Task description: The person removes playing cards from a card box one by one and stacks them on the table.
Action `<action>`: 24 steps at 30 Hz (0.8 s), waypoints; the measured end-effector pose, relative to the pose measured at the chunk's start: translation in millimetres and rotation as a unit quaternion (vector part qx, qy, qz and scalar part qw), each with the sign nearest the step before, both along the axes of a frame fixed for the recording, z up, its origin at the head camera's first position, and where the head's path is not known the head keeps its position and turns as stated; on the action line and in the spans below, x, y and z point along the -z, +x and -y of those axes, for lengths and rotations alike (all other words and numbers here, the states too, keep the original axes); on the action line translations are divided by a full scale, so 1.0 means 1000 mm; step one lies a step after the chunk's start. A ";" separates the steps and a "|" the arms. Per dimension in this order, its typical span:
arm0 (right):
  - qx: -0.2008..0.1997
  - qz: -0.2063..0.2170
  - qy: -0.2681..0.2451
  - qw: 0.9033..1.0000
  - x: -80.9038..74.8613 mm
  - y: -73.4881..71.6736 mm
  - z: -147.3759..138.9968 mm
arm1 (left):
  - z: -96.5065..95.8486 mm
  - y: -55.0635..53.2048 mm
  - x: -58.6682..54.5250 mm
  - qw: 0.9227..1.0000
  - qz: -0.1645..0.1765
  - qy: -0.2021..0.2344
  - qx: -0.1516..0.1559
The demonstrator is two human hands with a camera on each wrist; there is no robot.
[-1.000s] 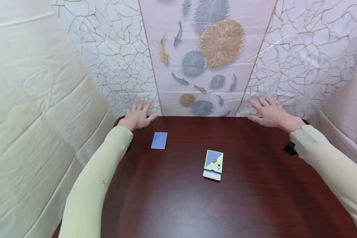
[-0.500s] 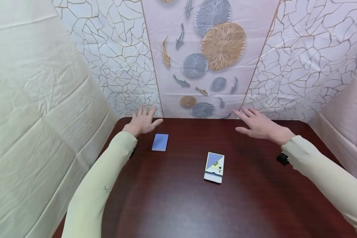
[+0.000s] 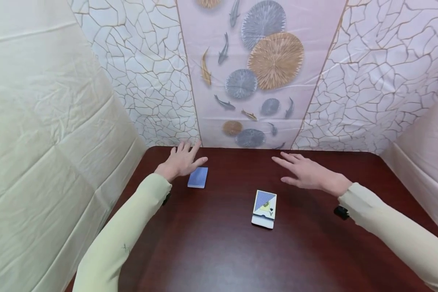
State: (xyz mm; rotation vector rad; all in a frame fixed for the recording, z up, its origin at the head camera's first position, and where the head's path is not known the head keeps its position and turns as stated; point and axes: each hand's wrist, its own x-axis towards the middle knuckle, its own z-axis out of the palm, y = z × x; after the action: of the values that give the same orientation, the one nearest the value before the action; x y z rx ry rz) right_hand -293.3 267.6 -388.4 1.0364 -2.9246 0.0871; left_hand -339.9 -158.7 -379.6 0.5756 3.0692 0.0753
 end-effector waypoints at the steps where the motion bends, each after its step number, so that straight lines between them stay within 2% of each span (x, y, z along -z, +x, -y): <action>1: -0.011 -0.005 0.001 1.000 0.003 0.002 0.001 | -0.003 0.002 0.002 1.000 -0.002 0.000 0.003; 7: -0.075 -0.048 0.010 0.996 0.019 0.012 0.007 | -0.015 0.018 0.013 0.999 0.007 0.014 0.027; 11: -0.110 -0.069 0.013 0.991 0.026 0.016 0.011 | -0.022 0.025 0.021 0.999 0.015 0.007 0.039; 16: -0.139 -0.058 0.033 0.988 0.031 0.021 0.012 | -0.034 0.037 0.029 0.998 0.009 0.011 0.068; 24: -0.183 -0.033 0.060 0.981 0.037 0.025 0.016 | -0.057 0.066 0.041 0.989 0.012 0.011 0.144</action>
State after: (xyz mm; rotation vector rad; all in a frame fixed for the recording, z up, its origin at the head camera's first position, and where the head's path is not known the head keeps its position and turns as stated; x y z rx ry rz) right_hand -268.4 251.6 -425.0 1.5514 -2.6724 -0.1127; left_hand -273.6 -101.4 -420.4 1.0037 2.9281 0.1096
